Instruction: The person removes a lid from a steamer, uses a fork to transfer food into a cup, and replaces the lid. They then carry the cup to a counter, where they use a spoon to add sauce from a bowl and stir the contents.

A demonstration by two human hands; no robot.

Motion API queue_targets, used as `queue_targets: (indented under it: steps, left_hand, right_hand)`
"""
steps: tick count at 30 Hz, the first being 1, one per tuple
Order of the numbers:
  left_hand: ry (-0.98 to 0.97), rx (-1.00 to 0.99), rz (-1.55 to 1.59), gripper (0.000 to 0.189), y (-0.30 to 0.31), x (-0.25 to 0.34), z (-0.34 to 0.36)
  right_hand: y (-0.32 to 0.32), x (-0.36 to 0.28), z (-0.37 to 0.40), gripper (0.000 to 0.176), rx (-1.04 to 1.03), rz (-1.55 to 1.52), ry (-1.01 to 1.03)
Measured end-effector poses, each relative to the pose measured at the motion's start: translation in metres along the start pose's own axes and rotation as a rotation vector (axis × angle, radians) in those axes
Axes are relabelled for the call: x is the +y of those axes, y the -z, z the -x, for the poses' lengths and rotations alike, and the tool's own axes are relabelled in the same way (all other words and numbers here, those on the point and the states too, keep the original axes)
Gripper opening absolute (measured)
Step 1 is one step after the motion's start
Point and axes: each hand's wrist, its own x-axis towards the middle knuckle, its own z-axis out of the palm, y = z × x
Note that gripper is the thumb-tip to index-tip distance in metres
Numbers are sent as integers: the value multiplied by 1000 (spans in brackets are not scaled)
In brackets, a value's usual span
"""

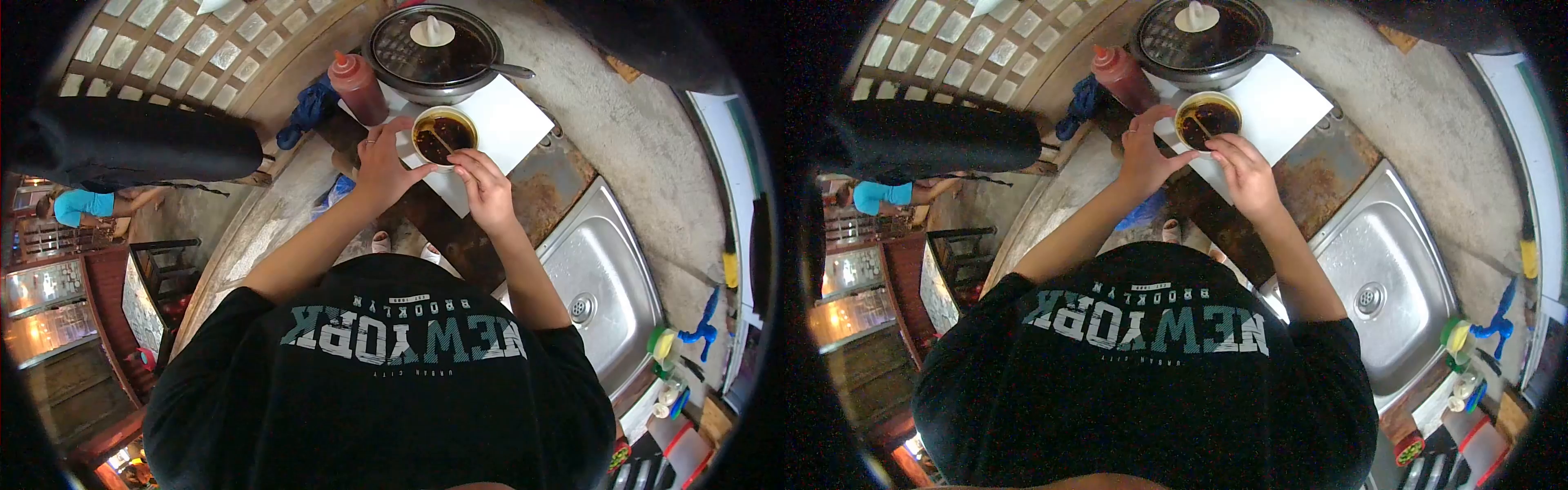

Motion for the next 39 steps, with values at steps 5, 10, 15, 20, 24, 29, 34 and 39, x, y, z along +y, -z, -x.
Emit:
queue_targets:
  steps: [5,10,15,20,24,29,34,39]
  left_hand:
    - [6,2,-5,73,0,-2,0]
    - [12,5,-15,73,-1,-1,1]
    - [-7,4,-31,73,-2,-3,1]
    - [2,-2,-14,72,0,-1,1]
    - [-4,4,-13,72,0,-2,1]
    - [-10,8,2,72,1,-2,1]
    - [-11,-3,-15,72,1,-2,1]
    - [-14,5,-14,71,1,-3,1]
  right_hand:
    - [-2,3,2,15,-1,-8,-4]
    - [3,0,1,14,-12,-40,-49]
    - [10,-2,8,13,-26,-101,-59]
    - [23,-5,16,13,-55,-150,-104]
    - [26,2,14,14,-29,-147,-114]
    - [18,3,8,14,-3,-166,-99]
    - [17,6,9,14,-27,-211,-106]
    - [26,8,10,12,-10,-205,-110]
